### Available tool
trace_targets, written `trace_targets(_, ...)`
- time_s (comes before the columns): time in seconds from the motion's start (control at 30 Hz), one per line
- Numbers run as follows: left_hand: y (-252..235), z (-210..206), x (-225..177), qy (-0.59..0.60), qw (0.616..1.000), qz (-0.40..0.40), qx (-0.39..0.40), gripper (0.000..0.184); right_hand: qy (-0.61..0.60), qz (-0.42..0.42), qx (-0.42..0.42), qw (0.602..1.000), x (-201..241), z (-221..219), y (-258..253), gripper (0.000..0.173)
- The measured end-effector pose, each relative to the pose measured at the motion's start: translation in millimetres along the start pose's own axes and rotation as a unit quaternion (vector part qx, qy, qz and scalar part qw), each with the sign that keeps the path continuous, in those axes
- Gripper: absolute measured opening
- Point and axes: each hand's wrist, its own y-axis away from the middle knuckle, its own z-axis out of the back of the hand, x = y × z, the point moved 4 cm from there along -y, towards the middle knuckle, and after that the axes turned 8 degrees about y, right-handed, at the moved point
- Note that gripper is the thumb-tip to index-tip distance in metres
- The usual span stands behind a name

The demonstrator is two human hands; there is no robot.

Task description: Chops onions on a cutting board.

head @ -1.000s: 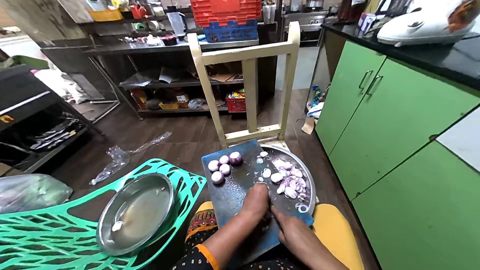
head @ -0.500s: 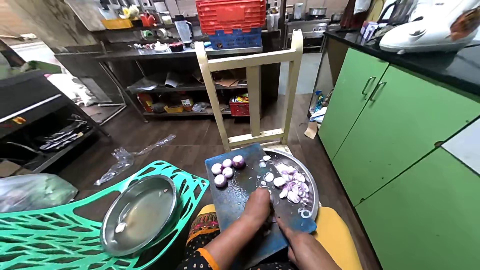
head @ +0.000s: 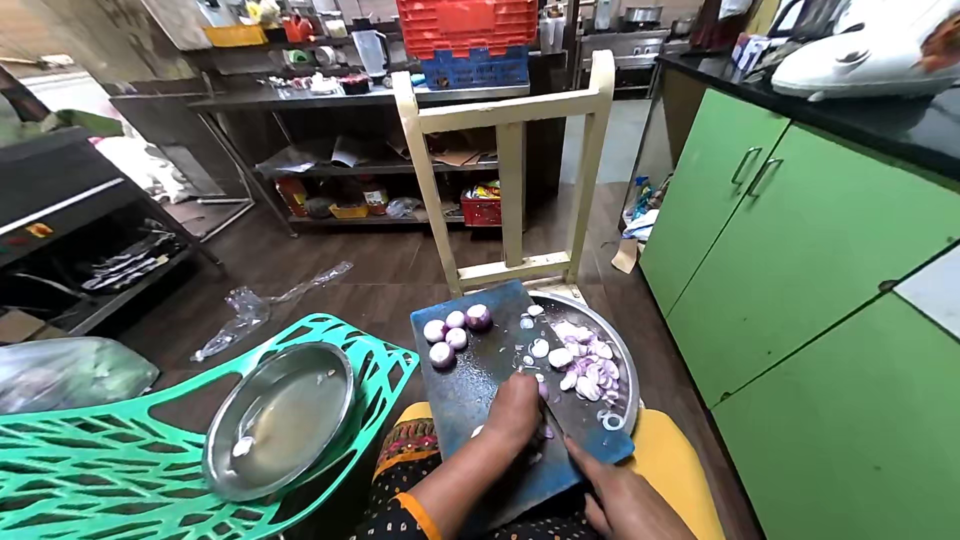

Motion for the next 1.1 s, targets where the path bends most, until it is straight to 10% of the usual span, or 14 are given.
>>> trace_targets(0.8,1.2,4.1,7.7,0.019,1.000,-0.005,0.007,0.018,-0.028,0.023,0.011,0.999,-9.1,-4.0,13.9,0.073)
trace_targets(1.1,43.1,77.5,65.5,0.043,0.995,0.044,-0.074,0.024,-0.004,0.005,-0.076,0.997,-35.3,6.1,-47.5,0.066)
